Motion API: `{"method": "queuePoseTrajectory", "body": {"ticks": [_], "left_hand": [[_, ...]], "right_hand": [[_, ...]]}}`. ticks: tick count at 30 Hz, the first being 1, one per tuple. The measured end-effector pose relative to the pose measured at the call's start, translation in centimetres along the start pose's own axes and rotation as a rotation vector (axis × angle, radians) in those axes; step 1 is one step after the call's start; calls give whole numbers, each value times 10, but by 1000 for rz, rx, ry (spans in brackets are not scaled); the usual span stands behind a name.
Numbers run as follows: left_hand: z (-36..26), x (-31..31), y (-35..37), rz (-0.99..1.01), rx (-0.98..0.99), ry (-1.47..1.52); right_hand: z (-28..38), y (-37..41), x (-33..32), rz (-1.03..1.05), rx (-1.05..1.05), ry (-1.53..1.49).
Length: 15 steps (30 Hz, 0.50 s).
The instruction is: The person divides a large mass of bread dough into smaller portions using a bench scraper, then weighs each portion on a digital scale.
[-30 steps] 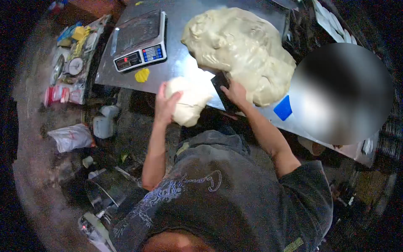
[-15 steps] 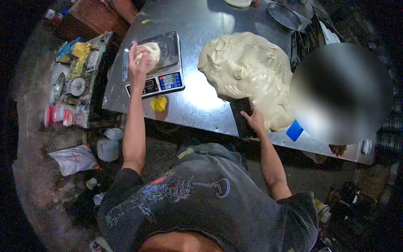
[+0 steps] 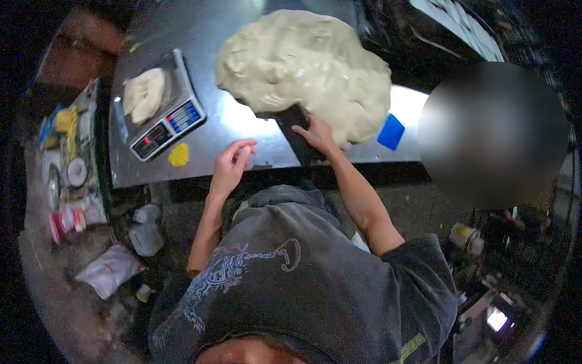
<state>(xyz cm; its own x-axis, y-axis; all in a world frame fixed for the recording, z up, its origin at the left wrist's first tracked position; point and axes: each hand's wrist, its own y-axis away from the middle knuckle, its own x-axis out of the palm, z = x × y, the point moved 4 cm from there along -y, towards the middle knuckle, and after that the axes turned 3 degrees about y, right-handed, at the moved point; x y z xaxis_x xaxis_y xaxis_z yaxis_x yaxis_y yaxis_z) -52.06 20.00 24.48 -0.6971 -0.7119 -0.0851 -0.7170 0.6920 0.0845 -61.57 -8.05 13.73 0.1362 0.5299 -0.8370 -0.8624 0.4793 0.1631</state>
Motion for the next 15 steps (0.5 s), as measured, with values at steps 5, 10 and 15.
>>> {"method": "queuePoseTrajectory", "body": {"ticks": [5,10,15], "left_hand": [[4,41,24,-45,-145,-17],[-3,99,-4,-12,-105,37],[50,191,-53,126,149,-276]], "right_hand": [[-1,8,-6,35,40,-198],[-25,39,-51,-20,171,-932],[-114,95,-107,-432,408,-1079]]}}
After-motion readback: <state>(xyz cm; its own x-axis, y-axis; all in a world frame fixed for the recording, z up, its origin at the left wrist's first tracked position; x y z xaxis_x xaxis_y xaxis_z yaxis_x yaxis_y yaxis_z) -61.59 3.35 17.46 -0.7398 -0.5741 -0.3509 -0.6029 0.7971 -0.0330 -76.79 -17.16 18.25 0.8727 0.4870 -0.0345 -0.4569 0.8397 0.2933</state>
